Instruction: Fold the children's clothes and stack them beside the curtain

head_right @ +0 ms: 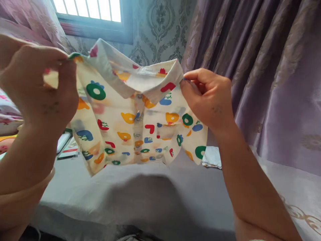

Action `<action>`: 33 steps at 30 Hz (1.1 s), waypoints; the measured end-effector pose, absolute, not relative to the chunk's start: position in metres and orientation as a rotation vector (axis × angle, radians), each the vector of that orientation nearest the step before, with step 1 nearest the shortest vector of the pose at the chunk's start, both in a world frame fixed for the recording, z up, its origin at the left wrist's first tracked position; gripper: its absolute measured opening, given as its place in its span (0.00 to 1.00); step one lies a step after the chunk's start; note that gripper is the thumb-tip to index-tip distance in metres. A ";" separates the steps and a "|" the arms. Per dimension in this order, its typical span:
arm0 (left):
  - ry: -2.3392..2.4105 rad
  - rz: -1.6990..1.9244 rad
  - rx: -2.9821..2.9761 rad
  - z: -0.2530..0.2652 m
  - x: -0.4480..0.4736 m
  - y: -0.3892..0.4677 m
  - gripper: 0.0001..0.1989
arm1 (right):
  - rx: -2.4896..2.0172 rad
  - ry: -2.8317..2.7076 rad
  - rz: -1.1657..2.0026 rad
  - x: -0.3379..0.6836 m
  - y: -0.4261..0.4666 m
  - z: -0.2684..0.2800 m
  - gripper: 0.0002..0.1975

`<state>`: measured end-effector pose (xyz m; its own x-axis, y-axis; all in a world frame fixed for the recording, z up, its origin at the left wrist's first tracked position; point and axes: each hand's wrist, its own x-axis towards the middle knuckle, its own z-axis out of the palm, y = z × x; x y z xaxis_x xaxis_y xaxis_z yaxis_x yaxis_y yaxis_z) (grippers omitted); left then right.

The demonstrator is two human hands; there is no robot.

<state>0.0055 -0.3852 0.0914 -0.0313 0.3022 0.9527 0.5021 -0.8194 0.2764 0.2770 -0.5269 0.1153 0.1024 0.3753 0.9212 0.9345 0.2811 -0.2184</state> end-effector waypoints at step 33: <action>-1.158 -0.949 -2.622 -0.150 0.138 -0.198 0.15 | -2.291 -1.694 -0.356 0.381 -0.357 -0.097 0.16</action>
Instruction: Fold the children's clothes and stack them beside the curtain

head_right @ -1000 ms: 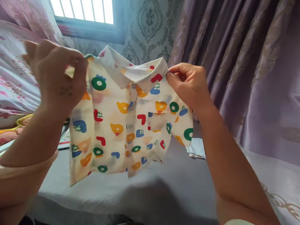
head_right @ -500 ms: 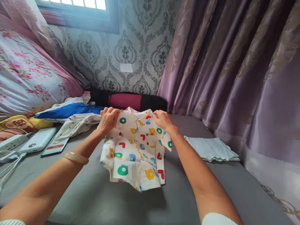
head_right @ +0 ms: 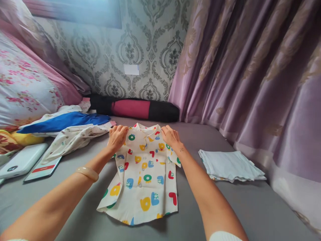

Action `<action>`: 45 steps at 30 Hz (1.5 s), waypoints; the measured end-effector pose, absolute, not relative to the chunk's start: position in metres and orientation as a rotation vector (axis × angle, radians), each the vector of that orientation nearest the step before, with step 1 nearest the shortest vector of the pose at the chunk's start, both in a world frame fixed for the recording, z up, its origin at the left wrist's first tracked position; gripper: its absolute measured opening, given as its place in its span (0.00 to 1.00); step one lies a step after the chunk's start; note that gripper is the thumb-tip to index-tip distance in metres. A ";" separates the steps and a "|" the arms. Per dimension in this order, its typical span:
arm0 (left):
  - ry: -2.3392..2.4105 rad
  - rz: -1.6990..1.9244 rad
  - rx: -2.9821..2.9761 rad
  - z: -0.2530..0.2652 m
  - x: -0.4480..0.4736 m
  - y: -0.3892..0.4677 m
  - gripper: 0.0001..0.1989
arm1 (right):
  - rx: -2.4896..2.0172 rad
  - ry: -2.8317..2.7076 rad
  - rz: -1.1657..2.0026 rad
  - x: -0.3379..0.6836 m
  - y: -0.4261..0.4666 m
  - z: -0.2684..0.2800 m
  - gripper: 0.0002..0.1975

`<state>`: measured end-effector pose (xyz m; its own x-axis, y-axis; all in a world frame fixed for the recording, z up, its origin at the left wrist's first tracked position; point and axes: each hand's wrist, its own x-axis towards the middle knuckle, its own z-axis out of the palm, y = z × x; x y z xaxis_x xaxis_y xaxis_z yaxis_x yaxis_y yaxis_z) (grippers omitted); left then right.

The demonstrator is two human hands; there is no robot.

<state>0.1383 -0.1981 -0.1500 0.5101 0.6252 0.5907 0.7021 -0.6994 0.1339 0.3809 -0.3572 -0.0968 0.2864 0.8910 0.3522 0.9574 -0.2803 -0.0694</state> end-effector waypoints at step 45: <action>-1.233 -0.307 -2.983 -0.191 0.195 -0.134 0.13 | -2.394 -1.601 0.064 0.414 -0.283 -0.189 0.12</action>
